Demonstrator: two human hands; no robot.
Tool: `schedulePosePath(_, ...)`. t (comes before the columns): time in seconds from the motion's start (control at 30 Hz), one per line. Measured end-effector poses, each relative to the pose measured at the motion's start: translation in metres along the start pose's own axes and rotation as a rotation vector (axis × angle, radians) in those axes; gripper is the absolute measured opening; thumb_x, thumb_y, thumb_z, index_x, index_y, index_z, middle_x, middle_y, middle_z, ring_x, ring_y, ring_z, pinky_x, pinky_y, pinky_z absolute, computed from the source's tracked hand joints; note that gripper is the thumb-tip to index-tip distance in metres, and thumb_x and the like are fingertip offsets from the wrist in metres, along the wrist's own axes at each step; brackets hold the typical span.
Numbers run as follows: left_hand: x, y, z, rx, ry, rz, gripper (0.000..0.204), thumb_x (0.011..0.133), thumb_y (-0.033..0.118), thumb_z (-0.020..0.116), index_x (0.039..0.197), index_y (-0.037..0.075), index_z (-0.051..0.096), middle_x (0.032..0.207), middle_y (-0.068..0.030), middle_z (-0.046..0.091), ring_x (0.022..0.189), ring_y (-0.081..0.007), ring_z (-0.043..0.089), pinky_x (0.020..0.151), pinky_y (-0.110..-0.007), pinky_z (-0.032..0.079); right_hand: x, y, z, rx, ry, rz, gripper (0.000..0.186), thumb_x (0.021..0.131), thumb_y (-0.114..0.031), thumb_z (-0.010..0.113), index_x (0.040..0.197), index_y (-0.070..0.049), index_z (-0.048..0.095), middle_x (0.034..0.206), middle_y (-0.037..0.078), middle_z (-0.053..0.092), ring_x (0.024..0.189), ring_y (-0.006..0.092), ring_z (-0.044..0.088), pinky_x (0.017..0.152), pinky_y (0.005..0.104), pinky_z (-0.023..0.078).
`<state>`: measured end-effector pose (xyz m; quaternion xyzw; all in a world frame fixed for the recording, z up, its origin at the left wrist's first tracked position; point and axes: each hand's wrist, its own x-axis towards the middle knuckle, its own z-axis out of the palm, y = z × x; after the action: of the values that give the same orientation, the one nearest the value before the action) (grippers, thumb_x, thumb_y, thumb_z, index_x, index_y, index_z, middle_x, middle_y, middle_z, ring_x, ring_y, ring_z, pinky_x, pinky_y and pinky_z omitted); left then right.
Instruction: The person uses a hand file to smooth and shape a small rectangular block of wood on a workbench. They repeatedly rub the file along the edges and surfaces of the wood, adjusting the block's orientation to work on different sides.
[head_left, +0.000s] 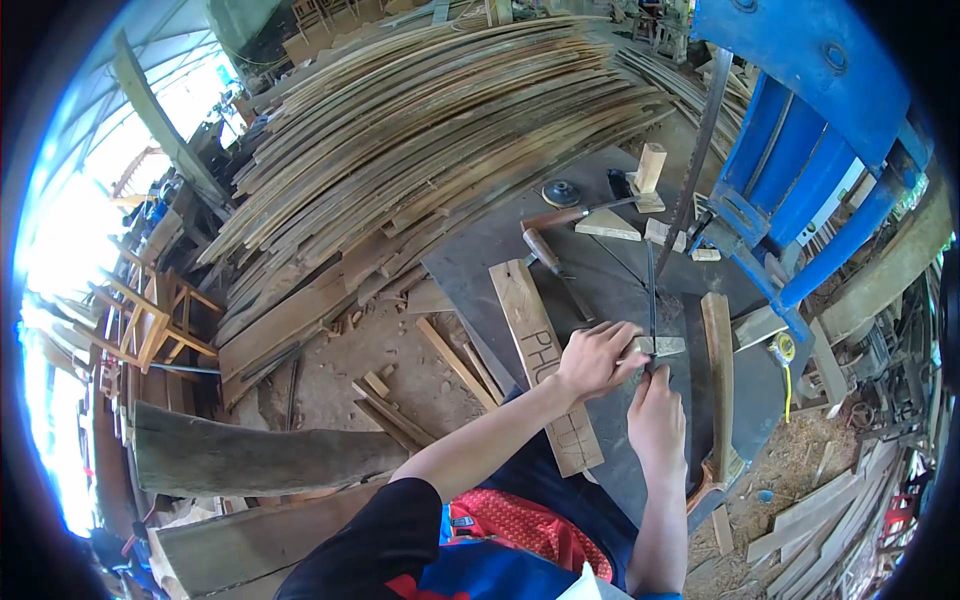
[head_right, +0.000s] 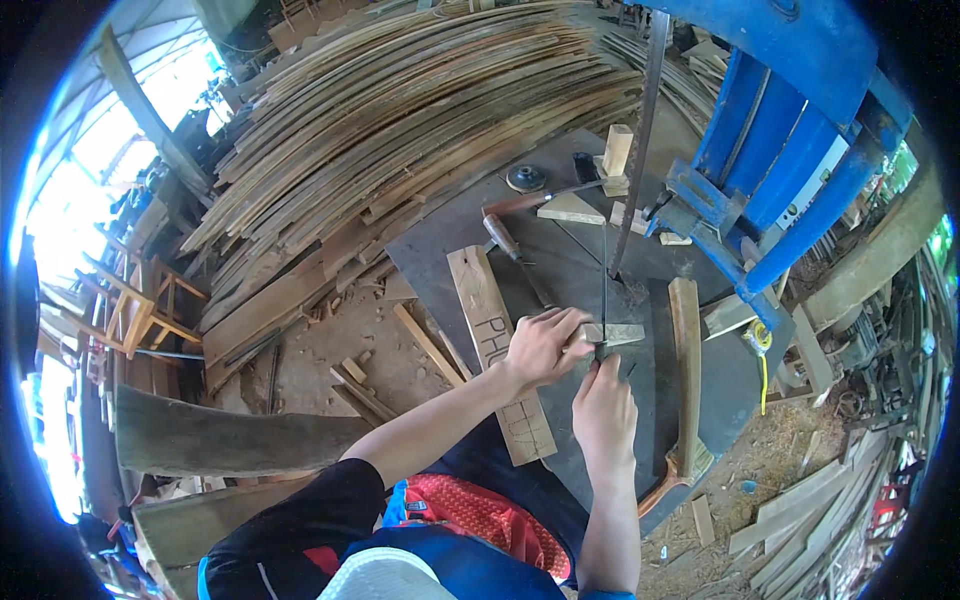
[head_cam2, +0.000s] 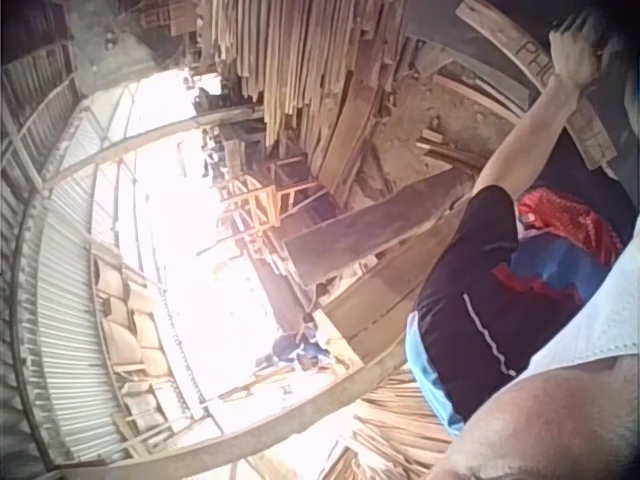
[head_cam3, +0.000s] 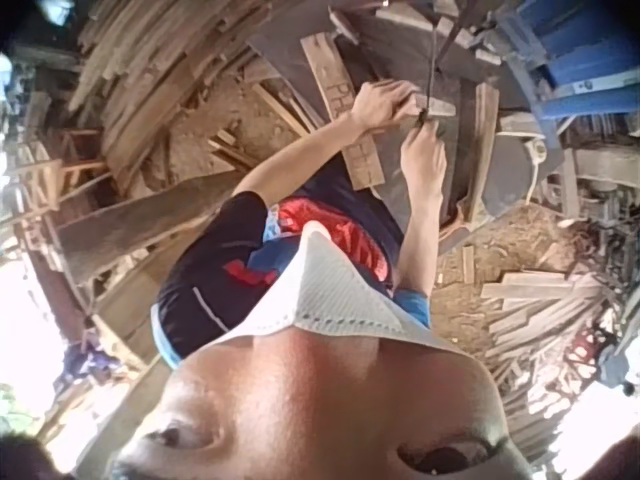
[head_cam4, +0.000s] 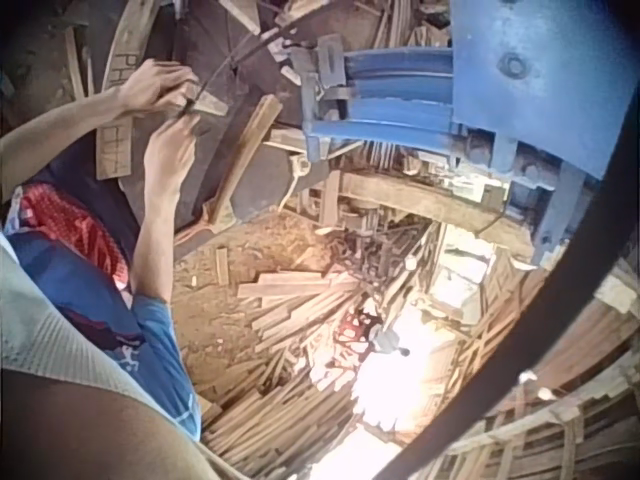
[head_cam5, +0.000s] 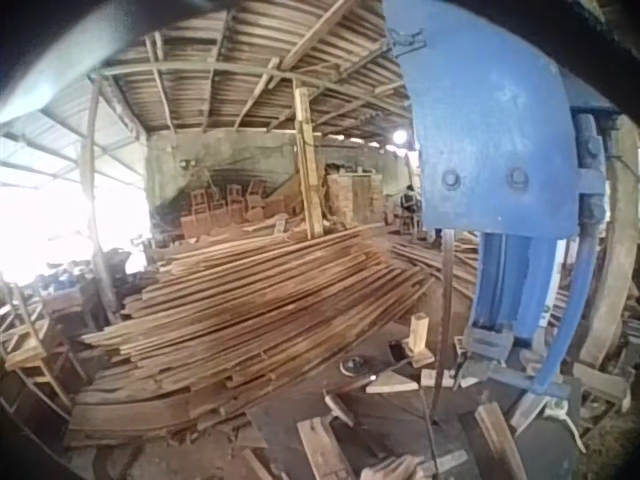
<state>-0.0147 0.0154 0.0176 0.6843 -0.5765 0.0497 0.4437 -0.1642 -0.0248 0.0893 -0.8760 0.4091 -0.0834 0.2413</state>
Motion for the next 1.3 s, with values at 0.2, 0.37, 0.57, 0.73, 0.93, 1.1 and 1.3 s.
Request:
schedulePosePath(0.2,0.009,0.012,-0.016,-0.026,-0.203,-0.186,0.056,0.083,0.053,0.075,0.113,0.008,0.06,0.081,-0.0115,0.07,0.079,-0.0351,0.07,0.068,-0.042,0.055,0.003,0.009,0.006,0.001,0.049,-0.097,0.019,0.104,-0.019,0.043,0.106,0.0,0.048,0.078,0.03,0.066,0.077,0.0504,0.066,0.067,0.06,0.052)
schedulePosePath(0.37,0.017,-0.012,-0.026,-0.313,-0.382,-0.177,0.044,0.083,0.037,0.077,0.113,0.008,0.064,0.088,-0.0142,0.072,0.084,-0.0368,0.069,0.073,-0.043,0.054,0.004,0.008,0.004,-0.037,0.014,-0.057,0.019,0.104,-0.021,0.044,0.104,-0.001,0.046,0.075,0.03,0.065,0.075,0.0502,0.065,0.066,0.0602,0.052)
schedulePosePath(0.57,0.025,-0.01,-0.038,-0.111,-0.639,-0.271,0.047,0.08,0.019,0.073,0.125,0.008,0.065,0.104,-0.0173,0.072,0.097,-0.0369,0.068,0.083,-0.044,0.053,0.003,0.004,0.0,-0.043,0.015,-0.05,0.02,0.104,-0.02,0.046,0.103,0.0,0.046,0.075,0.031,0.065,0.076,0.0506,0.065,0.067,0.0612,0.05)
schedulePosePath(0.73,0.01,-0.014,-0.023,-0.246,-0.48,-0.238,0.046,0.083,0.021,0.071,0.128,0.011,0.066,0.098,-0.0194,0.072,0.092,-0.0386,0.068,0.082,-0.046,0.054,0.005,0.002,-0.004,-0.04,-0.012,-0.003,0.024,0.105,-0.023,0.045,0.104,0.001,0.047,0.079,0.032,0.064,0.08,0.0526,0.062,0.071,0.0623,0.046)
schedulePosePath(0.93,0.005,-0.016,-0.026,-0.181,-0.43,-0.146,0.045,0.085,0.024,0.07,0.129,0.014,0.066,0.091,-0.0191,0.072,0.082,-0.0405,0.068,0.074,-0.046,0.055,0.006,0.005,-0.005,-0.087,-0.025,-0.07,0.023,0.106,-0.023,0.041,0.106,0.0,0.045,0.077,0.032,0.065,0.077,0.0512,0.064,0.068,0.0617,0.049)
schedulePosePath(1.1,0.005,-0.004,-0.031,-0.067,-0.482,-0.182,0.047,0.083,0.03,0.068,0.129,0.019,0.066,0.087,-0.0165,0.073,0.079,-0.0379,0.07,0.074,-0.047,0.057,-0.002,0.006,-0.009,-0.077,-0.048,-0.029,0.023,0.106,-0.023,0.041,0.106,-0.001,0.045,0.078,0.032,0.064,0.078,0.0513,0.064,0.068,0.0624,0.048)
schedulePosePath(1.3,-0.011,-0.017,-0.012,0.044,-0.473,-0.055,0.059,0.073,0.034,0.071,0.129,0.018,0.067,0.082,-0.0164,0.072,0.076,-0.0346,0.071,0.075,-0.046,0.057,-0.027,0.019,-0.004,-0.108,-0.008,-0.022,0.027,0.106,-0.026,0.042,0.109,0.0,0.048,0.078,0.031,0.065,0.077,0.0516,0.065,0.068,0.0607,0.051)
